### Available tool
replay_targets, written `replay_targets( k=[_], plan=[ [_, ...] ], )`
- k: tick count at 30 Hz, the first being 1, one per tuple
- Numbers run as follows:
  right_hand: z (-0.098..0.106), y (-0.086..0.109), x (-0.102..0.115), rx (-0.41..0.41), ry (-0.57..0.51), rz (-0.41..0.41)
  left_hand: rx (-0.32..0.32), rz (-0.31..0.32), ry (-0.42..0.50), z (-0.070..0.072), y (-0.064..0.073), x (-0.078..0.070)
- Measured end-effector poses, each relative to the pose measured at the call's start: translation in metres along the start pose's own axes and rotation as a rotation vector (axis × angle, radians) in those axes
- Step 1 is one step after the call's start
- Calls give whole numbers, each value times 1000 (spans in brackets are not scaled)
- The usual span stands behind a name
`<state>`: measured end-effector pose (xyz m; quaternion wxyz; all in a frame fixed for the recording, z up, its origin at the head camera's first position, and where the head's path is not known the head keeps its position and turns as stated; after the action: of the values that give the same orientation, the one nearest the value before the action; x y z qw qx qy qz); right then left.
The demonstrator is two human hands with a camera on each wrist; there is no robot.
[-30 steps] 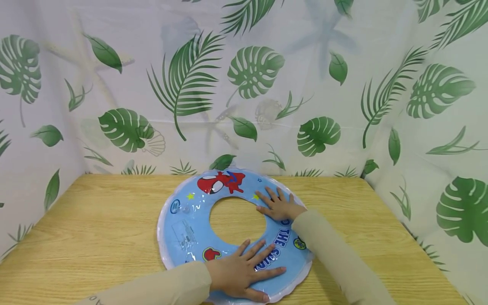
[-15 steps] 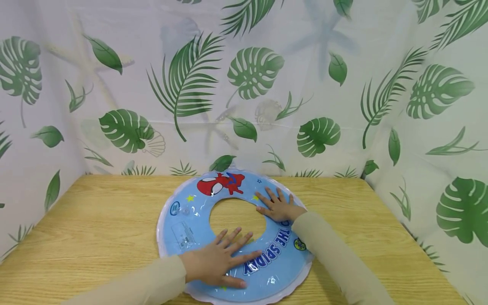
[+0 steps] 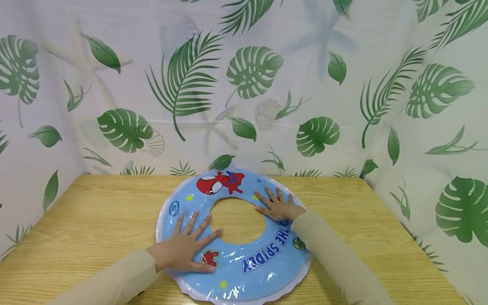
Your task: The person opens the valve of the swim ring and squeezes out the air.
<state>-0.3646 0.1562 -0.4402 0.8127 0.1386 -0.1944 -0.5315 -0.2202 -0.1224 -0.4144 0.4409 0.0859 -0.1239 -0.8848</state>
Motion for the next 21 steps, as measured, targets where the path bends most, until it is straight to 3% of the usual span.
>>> replay_targets(
  k=[10,21],
  plan=[
    [-2,-4,-3,-6,-13,15,43,-19,101,-9,-4,5],
    [10,5,6,22,35,1,62,-20,107,-9,-5,5]
  ],
)
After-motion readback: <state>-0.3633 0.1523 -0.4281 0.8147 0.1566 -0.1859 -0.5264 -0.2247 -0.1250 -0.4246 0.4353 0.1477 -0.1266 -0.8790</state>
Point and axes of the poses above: each hand's wrist, its own y-axis away from the middle knuckle, its own z-axis out of the back of the hand, x = y × z, the point moved 2 cm from there along -y, towards the middle knuckle, and after that the axes turned 6 degrees about x, right-handed, at the moved point
